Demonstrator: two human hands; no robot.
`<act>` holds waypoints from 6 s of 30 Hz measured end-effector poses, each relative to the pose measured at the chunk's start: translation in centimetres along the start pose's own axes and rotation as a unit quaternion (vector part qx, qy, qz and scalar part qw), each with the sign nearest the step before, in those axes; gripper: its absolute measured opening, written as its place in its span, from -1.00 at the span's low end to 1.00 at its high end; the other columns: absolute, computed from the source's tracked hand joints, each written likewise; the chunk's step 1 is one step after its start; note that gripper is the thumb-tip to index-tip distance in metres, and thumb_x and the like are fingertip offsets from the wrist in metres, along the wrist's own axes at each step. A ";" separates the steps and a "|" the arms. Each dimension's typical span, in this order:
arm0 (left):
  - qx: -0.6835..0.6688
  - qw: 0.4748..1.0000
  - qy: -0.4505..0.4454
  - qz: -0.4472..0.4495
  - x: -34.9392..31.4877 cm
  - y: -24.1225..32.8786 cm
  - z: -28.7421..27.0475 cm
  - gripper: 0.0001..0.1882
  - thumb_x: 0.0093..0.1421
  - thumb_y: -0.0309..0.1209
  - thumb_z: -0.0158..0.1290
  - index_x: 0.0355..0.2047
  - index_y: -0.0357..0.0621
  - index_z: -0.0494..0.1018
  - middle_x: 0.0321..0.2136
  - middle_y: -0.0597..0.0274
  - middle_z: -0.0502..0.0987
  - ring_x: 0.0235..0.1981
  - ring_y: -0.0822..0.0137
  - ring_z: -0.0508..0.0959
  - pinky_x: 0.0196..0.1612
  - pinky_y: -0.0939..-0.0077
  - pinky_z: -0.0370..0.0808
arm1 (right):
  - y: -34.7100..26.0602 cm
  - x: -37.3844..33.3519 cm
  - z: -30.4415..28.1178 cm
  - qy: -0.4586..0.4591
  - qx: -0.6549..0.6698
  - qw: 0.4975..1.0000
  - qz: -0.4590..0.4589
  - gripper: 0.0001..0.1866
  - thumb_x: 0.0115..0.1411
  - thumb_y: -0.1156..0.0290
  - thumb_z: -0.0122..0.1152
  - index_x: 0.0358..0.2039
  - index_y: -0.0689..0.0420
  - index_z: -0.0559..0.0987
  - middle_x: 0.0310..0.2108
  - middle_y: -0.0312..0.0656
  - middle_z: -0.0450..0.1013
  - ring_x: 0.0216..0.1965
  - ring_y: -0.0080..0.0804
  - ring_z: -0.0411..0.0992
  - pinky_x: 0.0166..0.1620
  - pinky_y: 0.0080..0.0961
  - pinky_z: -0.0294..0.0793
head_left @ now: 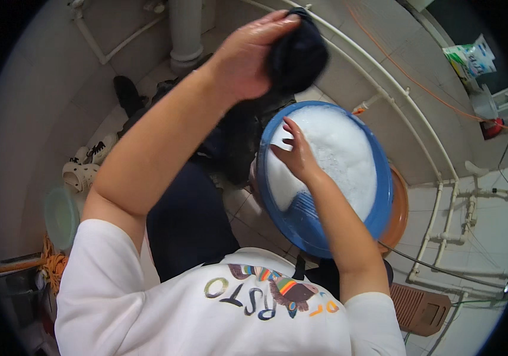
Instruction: The person washes clothes by hand in a blue basin filled with soapy water. They scrub and rinse multiple dark-colored garments, wringing them out and placing them into an adjacent orange basin.
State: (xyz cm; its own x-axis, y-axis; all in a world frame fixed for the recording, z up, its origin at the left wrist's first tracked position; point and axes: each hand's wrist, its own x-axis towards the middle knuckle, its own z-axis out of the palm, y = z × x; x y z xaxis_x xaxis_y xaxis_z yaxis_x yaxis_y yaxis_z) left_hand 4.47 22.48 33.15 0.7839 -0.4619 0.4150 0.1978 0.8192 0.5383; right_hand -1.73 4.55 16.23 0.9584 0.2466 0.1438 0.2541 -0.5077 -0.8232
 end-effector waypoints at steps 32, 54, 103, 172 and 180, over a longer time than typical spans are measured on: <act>0.851 0.421 -0.027 -0.313 -5.7 -26.6 -4.4 -0.13 -0.10 0.10 0.11 0.20 0.39 -0.04 0.24 0.04 -0.24 0.22 -0.17 -0.15 0.05 -0.22 0.09 | 12.2 -14.8 -22.5 0.087 -0.216 0.972 -0.008 -0.53 -0.05 0.26 0.18 -0.06 -0.02 0.41 0.04 -0.05 0.22 0.08 -0.08 0.16 0.10 -0.23 0.12; 0.726 0.558 -0.128 -0.382 -7.5 -35.2 -22.6 -0.50 0.18 -0.10 -0.23 -0.05 -0.22 0.32 -0.07 -0.15 0.36 -0.03 -0.05 0.35 0.04 0.26 0.23 | 24.6 -10.3 -15.4 -0.221 -0.366 0.823 0.373 -0.53 0.15 0.07 -0.15 -0.04 0.08 0.43 -0.02 -0.07 0.34 0.00 -0.20 0.32 0.09 -0.22 0.19; 0.663 0.581 -0.067 -0.467 -3.6 -30.7 -6.8 -0.31 -0.11 -0.09 0.19 -0.09 -0.35 0.28 -0.28 -0.11 0.46 -0.20 0.06 0.47 -0.06 0.36 0.33 | 24.5 -12.8 -18.3 -0.221 -0.270 0.860 0.372 -0.51 -0.15 0.45 0.13 -0.11 0.25 0.39 -0.22 0.07 0.43 -0.19 -0.13 0.43 -0.12 -0.37 0.40; 0.288 0.896 0.147 -0.304 -1.3 -28.4 -7.1 -0.72 -0.08 -0.52 0.17 -0.35 -0.16 0.35 -0.38 0.27 0.47 -0.36 0.41 0.48 -0.26 0.59 0.41 | 15.9 -9.5 -20.8 0.081 0.496 0.821 0.272 -0.57 -0.09 0.59 -0.04 -0.11 0.27 0.33 -0.28 -0.10 0.41 -0.25 -0.35 0.43 -0.17 -0.47 0.46; 0.497 0.751 0.077 -0.427 -1.2 -29.4 -6.9 -0.60 0.07 -0.09 0.05 -0.41 -0.25 0.36 -0.37 0.07 0.51 -0.48 0.34 0.43 -0.34 0.44 0.37 | 17.7 -10.2 -22.9 0.081 0.244 0.903 0.344 -0.57 -0.08 0.45 -0.02 -0.11 0.23 0.36 -0.13 -0.03 0.38 -0.09 -0.26 0.36 0.00 -0.41 0.32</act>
State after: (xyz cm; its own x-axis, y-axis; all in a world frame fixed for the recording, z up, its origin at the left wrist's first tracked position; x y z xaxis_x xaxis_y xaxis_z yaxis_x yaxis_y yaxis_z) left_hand 1.77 1.25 11.75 0.6944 -0.5674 -0.4426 0.1895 -0.4492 0.8731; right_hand -4.03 -25.82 12.74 0.8840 -0.1318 -0.4486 -0.4588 -0.0604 -0.8865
